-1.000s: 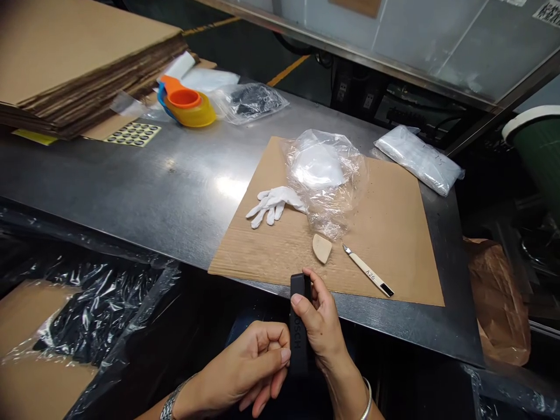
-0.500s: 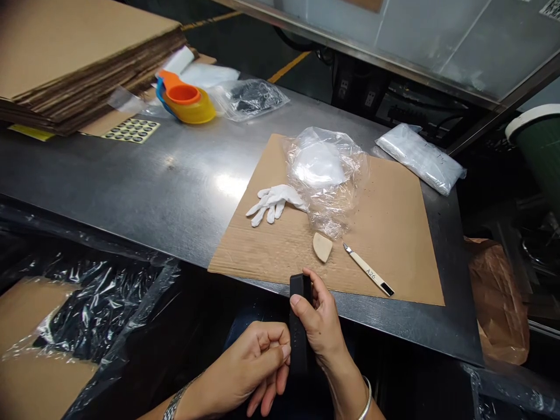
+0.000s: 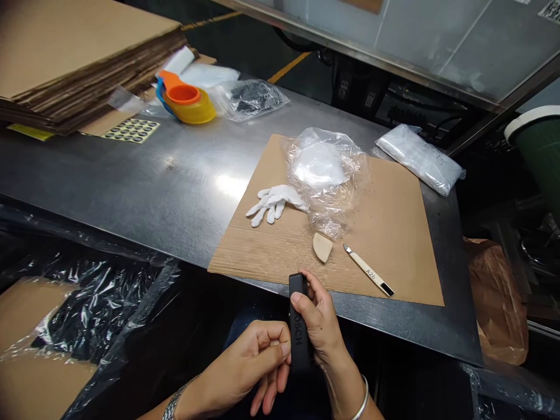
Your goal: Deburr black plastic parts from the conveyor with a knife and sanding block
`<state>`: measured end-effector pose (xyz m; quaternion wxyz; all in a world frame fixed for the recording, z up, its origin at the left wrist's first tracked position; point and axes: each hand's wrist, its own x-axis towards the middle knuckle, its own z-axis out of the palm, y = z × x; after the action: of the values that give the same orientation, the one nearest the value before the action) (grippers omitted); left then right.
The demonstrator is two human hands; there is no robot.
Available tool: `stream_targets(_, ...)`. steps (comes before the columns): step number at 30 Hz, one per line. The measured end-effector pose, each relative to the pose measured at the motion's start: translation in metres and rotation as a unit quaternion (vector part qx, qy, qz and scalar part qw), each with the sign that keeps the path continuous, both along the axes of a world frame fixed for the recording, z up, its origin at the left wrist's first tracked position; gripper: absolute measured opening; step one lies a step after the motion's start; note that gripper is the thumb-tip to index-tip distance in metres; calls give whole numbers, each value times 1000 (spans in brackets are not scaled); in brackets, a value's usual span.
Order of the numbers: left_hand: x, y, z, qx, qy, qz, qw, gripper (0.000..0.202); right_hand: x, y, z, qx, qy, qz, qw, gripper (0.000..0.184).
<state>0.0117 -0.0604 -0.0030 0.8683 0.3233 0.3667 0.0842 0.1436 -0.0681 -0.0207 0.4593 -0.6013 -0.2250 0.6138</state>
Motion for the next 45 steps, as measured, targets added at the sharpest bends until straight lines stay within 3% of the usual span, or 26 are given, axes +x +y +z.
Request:
stream_targets(15,-1,-3,-4,-3,-5,13,1000,16,1,0,-1,20,-31,6,999,50)
stream_targets(45,-6,1,-3,14,-10,-19,1000,26,2,1,-1,33,-67,14,997,55)
